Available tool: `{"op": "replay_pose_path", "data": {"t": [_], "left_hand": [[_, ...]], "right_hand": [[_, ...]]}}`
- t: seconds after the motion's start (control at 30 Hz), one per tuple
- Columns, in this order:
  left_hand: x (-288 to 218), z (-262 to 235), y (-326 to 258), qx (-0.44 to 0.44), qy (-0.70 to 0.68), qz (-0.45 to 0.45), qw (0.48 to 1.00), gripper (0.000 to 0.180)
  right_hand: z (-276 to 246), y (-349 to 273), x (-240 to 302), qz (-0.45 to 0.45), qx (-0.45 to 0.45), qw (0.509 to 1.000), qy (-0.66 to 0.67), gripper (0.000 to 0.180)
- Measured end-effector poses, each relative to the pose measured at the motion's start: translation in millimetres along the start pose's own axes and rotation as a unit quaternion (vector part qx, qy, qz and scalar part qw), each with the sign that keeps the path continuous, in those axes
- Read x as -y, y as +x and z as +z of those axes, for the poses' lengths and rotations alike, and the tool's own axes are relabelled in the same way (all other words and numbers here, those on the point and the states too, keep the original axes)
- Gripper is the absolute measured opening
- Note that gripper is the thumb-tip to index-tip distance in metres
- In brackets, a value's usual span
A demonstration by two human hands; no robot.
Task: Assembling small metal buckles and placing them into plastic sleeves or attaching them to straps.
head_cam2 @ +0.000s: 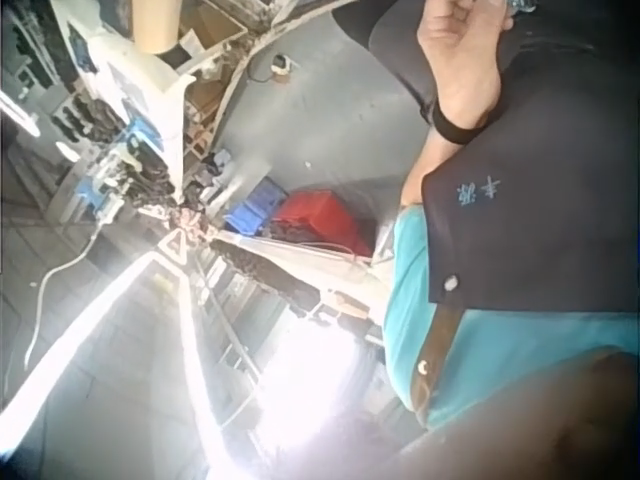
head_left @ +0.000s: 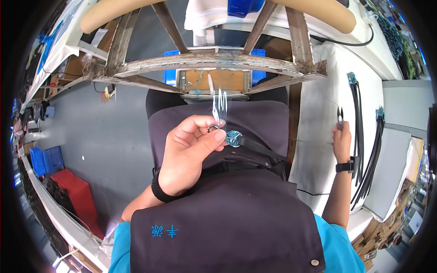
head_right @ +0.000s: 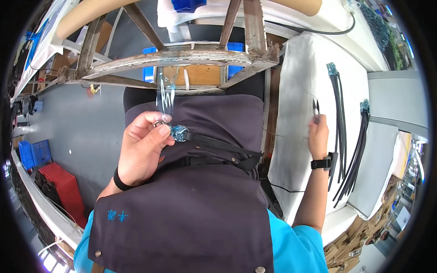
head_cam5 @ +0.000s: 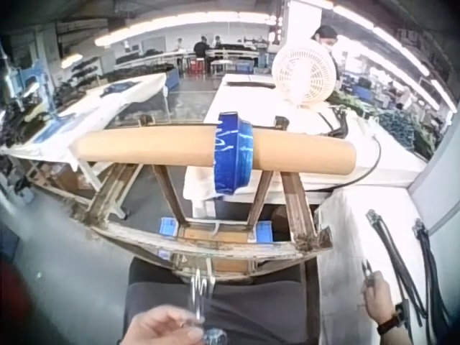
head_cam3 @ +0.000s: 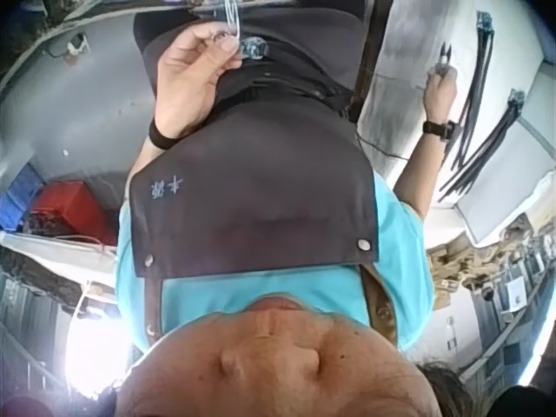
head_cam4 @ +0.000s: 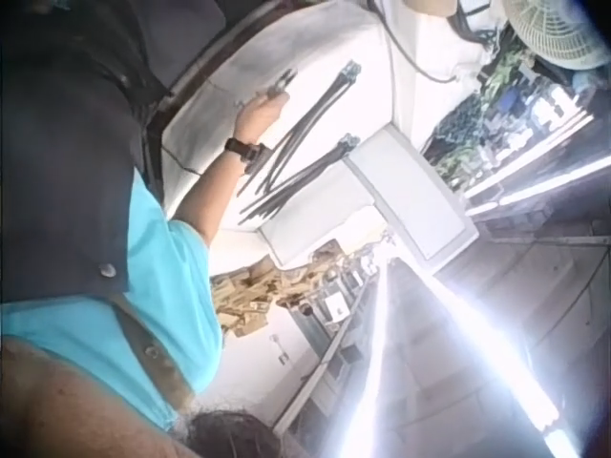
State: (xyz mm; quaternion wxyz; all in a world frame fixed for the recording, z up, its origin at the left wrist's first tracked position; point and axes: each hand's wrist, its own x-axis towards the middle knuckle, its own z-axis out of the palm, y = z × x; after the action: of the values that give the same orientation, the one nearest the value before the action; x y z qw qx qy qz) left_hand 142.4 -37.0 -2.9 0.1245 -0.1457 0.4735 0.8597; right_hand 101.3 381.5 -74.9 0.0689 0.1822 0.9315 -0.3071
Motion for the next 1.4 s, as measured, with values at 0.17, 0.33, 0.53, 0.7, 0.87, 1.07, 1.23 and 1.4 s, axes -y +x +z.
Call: {"op": "replay_pose_path", "data": {"t": [0.17, 0.33, 0.53, 0.7, 0.87, 1.07, 1.23, 1.4], "left_hand": [[-2, -5, -3, -0.013, 0.01, 0.004, 1.0, 0.019], [-6, -3, -7, -0.011, 0.018, 0.008, 1.0, 0.018], [-5, -1, -8, -0.004, 0.014, 0.007, 1.0, 0.018], [-5, -4, -8, -0.008, 0.01, 0.02, 1.0, 0.016], [-4, -7, -8, 0.004, 0.022, 0.015, 1.0, 0.016], [-3, -3, -10, 0.017, 0.015, 0.018, 1.0, 0.015], [-5, -4, -9, 0.024, 0.015, 0.026, 0.999, 0.015], [-4, -11, -10, 0.021, 0.007, 0.014, 1.0, 0.015]], "right_hand": [[53, -43, 149, -0.175, 0.287, 0.909, 0.248, 0.028], [76, -58, 192, -0.217, 0.427, 0.827, 0.295, 0.053], [73, -65, 220, -0.18, 0.486, 0.788, 0.332, 0.044], [80, -61, 226, -0.223, 0.458, 0.805, 0.303, 0.033], [85, -65, 217, -0.214, 0.441, 0.808, 0.326, 0.032], [79, -63, 226, -0.171, 0.481, 0.793, 0.333, 0.035], [83, -57, 223, -0.213, 0.463, 0.806, 0.302, 0.038], [62, -48, 173, -0.106, 0.437, 0.831, 0.327, 0.033]]}}
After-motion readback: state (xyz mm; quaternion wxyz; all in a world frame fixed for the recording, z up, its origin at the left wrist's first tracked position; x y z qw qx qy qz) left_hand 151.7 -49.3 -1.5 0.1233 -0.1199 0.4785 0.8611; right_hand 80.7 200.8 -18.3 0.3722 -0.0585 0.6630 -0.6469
